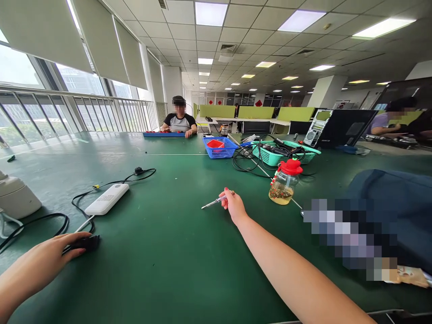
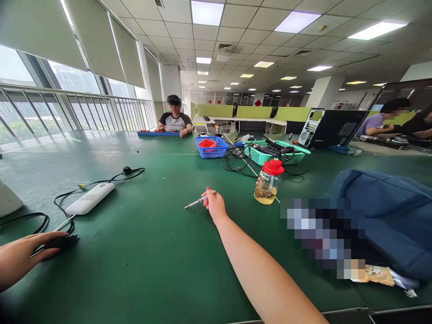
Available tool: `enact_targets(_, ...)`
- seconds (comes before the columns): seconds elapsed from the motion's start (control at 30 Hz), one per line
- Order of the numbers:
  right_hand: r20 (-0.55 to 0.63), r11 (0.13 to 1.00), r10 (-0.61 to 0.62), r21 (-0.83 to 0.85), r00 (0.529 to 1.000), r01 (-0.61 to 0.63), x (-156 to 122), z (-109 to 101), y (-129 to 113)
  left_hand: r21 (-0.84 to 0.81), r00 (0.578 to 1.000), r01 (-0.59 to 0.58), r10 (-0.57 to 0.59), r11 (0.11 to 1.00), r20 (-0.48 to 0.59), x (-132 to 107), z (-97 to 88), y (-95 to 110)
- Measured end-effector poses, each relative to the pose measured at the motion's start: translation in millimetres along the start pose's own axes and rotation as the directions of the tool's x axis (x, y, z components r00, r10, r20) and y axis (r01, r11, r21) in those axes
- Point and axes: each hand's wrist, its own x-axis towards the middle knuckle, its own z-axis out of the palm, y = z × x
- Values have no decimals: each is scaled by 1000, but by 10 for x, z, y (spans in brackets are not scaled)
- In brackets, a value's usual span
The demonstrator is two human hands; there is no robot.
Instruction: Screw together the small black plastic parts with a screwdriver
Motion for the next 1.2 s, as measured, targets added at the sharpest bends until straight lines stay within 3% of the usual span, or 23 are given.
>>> enact_targets(0.1,12,1000,-10,8,1000,10,-12,1,-24,-44,999,-46,45,998,-31,-28,-161,454)
enact_targets(0.2,38,999,-24,30,999,23,-25,-9,-48,-136,979,-205,203,969,-28,-39,-336,1214)
enact_targets(0.27,50,999,-36,42,998,33,-40,-16,-57,-148,934,-358,354,922,-54,35,-378,1736)
enact_targets(0.4,67,997,-80,15,995,79,-95,-42,-82,-82,797,-603,595,793,-105,362,-255,2520)
enact_targets(0.5,56,988,-142,-56,988,145,-157,-96,-154,-39,758,-652,647,758,-84,579,-81,2842)
enact_targets(0.6,55,961,-222,-156,973,229,-232,-157,-271,-57,767,-640,631,767,-121,680,99,2975)
enact_targets(0.7,153,747,-479,-446,865,493,-317,-158,-371,-161,774,-632,605,758,-189,733,268,2961)
enact_targets(0.8,205,517,-611,-629,765,581,-412,-86,-427,-329,802,-597,558,732,-214,808,397,2875)
enact_targets(0.93,357,370,-633,-640,687,673,-543,20,-482,-478,847,-520,501,708,-178,910,476,2791)
enact_targets(1.1,579,257,-586,-531,567,808,-653,81,-509,-476,840,-528,514,704,-173,916,492,2814)
enact_targets(1.2,642,219,-540,-517,544,828,-664,94,-473,-473,845,-527,498,706,-197,894,504,2831)
